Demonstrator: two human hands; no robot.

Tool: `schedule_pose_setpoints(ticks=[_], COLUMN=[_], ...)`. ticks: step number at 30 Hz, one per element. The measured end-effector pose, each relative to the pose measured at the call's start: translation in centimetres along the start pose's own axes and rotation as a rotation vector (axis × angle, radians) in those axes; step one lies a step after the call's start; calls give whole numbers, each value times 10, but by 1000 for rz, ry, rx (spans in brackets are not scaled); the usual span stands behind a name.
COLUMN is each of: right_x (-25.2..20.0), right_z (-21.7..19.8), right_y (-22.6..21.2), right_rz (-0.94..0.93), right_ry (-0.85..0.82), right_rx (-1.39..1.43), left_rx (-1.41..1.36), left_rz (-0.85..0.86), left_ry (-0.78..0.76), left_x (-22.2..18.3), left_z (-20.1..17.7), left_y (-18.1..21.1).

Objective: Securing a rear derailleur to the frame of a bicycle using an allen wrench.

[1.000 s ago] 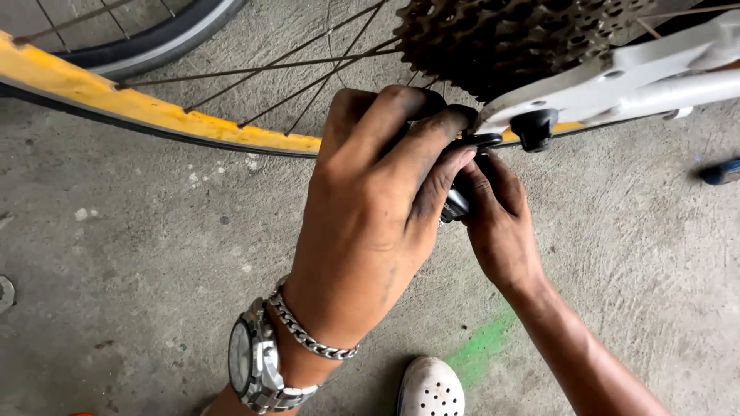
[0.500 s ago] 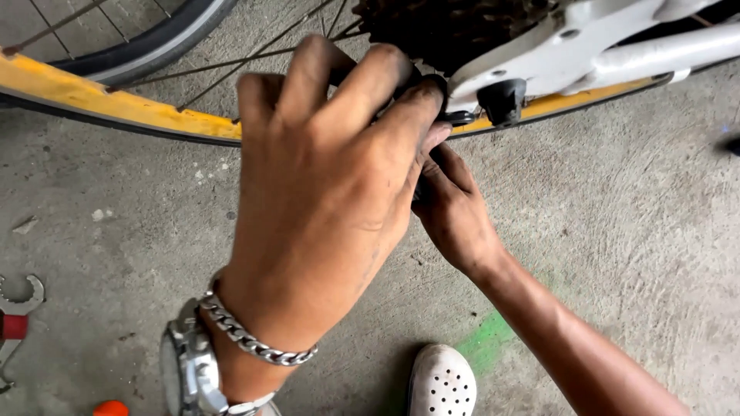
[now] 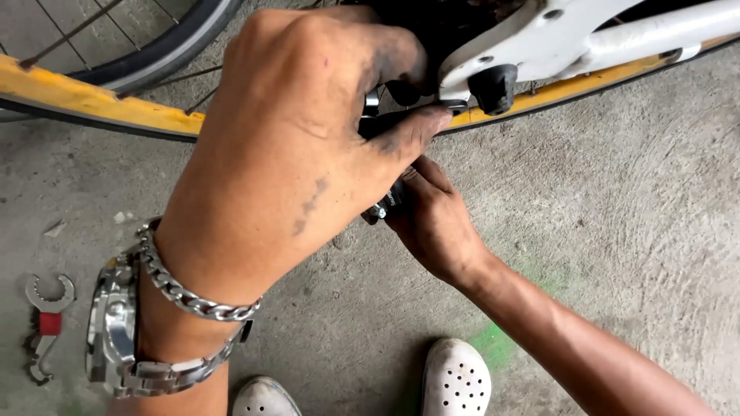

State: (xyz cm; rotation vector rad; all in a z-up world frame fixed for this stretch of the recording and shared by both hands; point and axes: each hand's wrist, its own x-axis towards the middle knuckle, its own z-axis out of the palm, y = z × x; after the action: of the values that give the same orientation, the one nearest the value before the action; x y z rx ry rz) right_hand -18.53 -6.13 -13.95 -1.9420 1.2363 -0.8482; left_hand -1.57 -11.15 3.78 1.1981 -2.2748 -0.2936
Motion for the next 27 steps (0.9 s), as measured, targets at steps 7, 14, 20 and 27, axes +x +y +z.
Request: schedule_pose_setpoints(ticks=[7, 14, 20, 27], right_x=[1, 17, 26, 21], right_z=[-4, -9, -19, -26], right_y=[2, -23, -33, -29], right_rz=[-23, 381, 762, 707], right_ry=[9, 63, 113, 118], right_rx=[96, 663, 1201, 1250], left_rx=[-88, -62, -32, -7], left_rz=[19, 13, 26, 30], left_ry=[73, 104, 93, 90], left_x=[-3, -10, -9, -13], left_z=[1, 3, 3, 9], left_y=[8, 13, 15, 20])
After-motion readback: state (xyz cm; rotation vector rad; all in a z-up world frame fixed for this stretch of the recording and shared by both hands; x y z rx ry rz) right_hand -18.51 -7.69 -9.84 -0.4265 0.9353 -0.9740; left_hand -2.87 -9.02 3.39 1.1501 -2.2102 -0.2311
